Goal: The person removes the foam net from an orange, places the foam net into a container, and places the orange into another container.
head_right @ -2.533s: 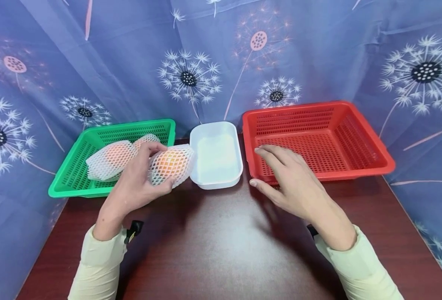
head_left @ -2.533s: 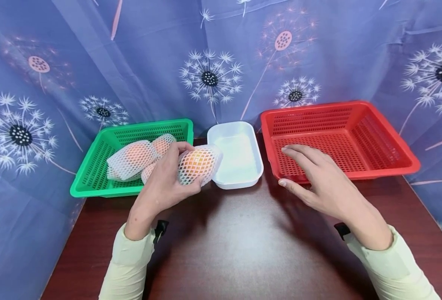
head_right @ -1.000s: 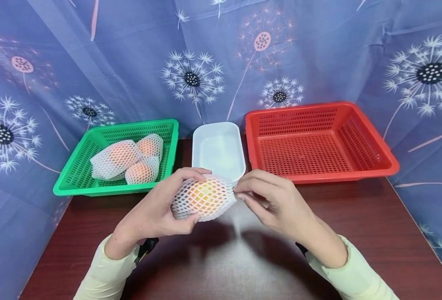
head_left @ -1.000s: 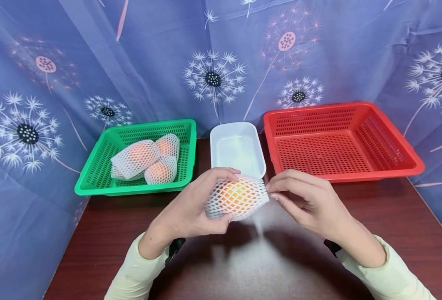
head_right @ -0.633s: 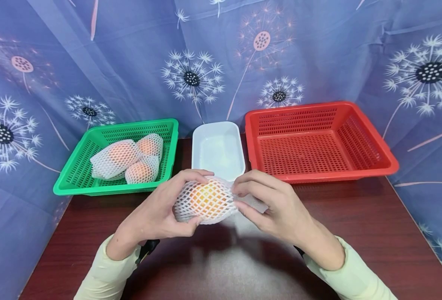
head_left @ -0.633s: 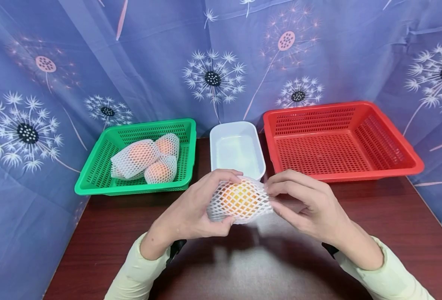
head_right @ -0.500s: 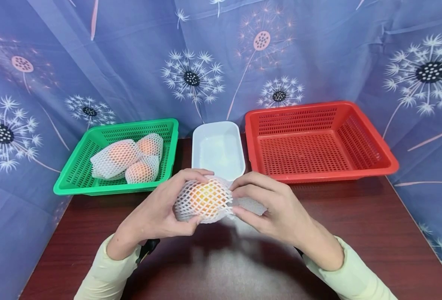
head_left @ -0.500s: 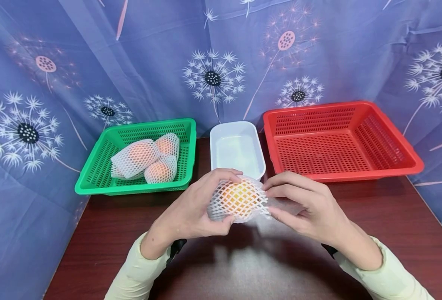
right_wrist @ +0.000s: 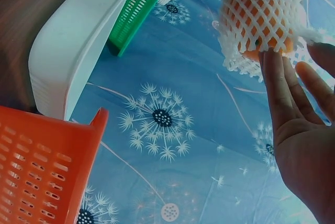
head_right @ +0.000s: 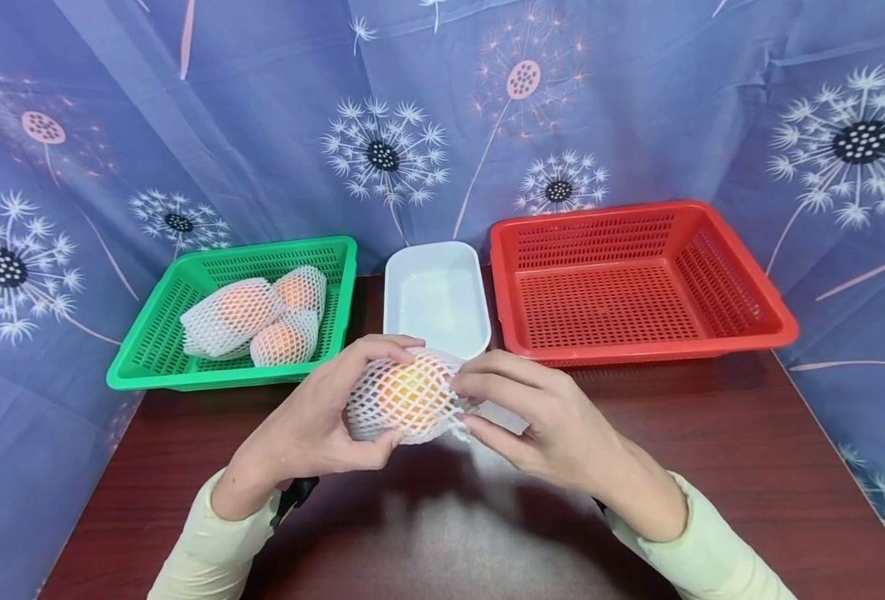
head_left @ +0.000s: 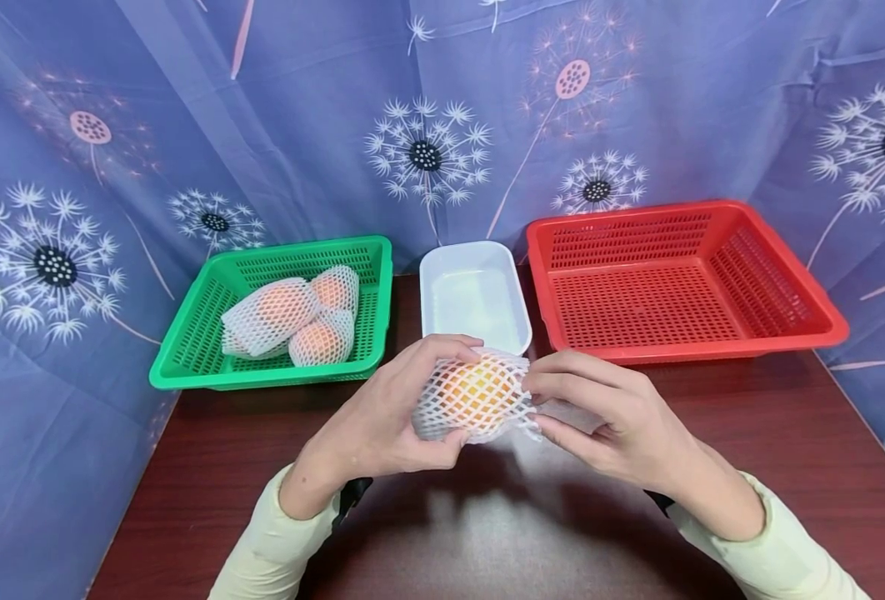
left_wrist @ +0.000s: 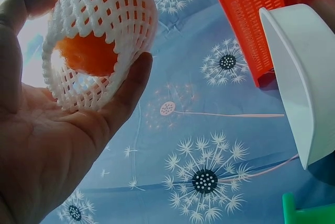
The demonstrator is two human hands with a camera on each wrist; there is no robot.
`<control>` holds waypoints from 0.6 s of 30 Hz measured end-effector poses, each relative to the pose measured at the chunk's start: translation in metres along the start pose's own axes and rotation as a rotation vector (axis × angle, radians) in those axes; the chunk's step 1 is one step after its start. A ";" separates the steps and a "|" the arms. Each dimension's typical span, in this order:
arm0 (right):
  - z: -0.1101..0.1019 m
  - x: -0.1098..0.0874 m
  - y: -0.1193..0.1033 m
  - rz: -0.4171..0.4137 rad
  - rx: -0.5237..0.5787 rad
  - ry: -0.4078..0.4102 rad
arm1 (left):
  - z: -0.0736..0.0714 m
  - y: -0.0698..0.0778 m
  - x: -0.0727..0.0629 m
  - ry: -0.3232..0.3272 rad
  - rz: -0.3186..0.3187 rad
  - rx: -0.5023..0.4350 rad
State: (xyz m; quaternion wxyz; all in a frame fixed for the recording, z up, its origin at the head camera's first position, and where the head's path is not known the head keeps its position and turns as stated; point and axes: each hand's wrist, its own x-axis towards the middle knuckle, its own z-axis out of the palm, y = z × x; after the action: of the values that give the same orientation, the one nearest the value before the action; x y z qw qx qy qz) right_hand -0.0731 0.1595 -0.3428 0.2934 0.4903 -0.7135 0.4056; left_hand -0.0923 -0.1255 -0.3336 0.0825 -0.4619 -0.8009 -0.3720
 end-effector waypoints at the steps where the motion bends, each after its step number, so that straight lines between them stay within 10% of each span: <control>1: 0.000 -0.001 0.000 0.003 -0.009 -0.003 | 0.000 0.000 0.000 0.000 0.003 -0.002; 18: 0.002 -0.002 0.003 0.009 -0.017 -0.063 | 0.003 0.004 0.001 -0.005 0.046 -0.085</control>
State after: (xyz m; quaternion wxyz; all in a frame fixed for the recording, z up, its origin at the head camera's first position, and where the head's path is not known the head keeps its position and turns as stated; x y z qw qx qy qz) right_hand -0.0750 0.1595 -0.3460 0.2730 0.4971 -0.7279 0.3854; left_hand -0.0890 -0.1219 -0.3329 0.0694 -0.4839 -0.7739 -0.4026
